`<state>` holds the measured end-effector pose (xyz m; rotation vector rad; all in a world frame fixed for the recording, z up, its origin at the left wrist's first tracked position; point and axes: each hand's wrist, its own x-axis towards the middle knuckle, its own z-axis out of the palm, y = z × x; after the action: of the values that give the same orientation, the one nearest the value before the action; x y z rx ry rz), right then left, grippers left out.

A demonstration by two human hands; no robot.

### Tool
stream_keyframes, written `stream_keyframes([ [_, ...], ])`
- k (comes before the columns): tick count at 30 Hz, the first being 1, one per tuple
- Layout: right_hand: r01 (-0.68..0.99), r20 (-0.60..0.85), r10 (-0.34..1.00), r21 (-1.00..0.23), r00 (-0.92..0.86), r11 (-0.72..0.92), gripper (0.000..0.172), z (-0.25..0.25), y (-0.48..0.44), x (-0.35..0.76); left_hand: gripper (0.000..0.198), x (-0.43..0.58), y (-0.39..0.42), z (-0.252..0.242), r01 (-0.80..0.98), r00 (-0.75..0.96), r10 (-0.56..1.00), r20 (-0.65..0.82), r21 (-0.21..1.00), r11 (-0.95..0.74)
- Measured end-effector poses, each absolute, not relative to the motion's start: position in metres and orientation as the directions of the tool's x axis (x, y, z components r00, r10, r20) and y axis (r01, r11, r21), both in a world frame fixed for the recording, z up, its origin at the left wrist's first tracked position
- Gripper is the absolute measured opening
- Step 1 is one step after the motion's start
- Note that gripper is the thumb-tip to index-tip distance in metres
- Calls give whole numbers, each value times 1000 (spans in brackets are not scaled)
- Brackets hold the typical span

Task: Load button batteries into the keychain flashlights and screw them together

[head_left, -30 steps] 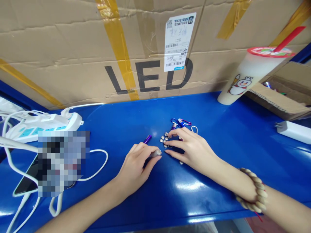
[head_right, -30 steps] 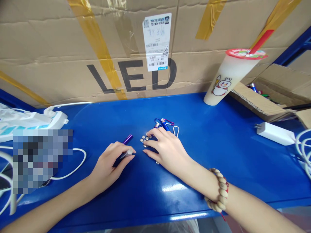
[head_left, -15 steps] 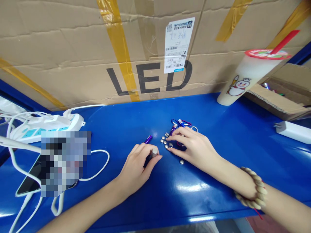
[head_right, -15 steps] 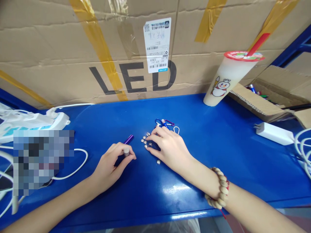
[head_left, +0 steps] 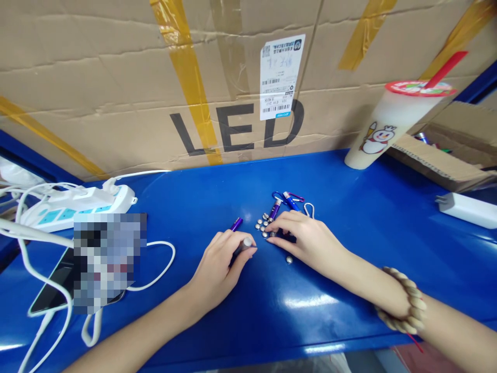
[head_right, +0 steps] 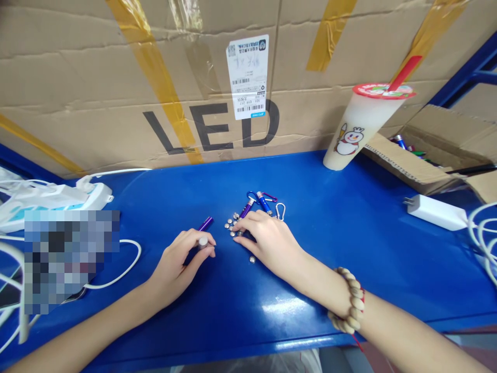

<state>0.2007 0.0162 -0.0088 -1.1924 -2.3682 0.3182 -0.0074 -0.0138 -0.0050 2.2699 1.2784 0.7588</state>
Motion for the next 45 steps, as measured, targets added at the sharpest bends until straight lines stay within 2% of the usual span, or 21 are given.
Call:
stream_keyframes([
  [5,661,296,801,-455,-520,597,16,-8,15,198,15,-7,-14,-3,647,447,861,244,577,-499],
  [11,579,379,778,-521,-501,626,15,-2,12,196,14,-7,-14,0,628,489,836,248,565,-535],
  [17,560,414,770,-529,-486,638,12,-1,11,196,13,-7,-14,0,615,507,825,252,565,-550],
  [21,586,388,778,-513,-494,627,11,-1,10,196,12,-6,-14,-1,609,514,818,259,562,-560],
  [29,576,424,761,-496,-492,649,17,-2,9,195,12,-7,-15,-1,608,512,816,267,558,-564],
  [32,516,483,751,-545,-451,661,14,-2,8,195,13,-8,-16,-1,610,512,816,267,555,-565],
  [35,414,510,774,-655,-376,633,10,1,6,193,13,-8,-16,-2,611,515,816,264,554,-565],
  [37,330,448,834,-773,-321,542,10,3,5,191,13,-8,-16,-3,605,519,812,267,556,-570],
  [40,182,210,934,-946,-291,269,17,4,6,188,14,-8,-15,-4,591,525,807,270,567,-574],
  [42,96,89,943,-987,-320,126,21,3,7,186,14,-8,-16,-4,587,530,805,268,569,-576],
  [45,40,56,922,-996,-383,78,22,1,8,185,17,-7,-17,-6,582,541,789,290,549,-600],
])
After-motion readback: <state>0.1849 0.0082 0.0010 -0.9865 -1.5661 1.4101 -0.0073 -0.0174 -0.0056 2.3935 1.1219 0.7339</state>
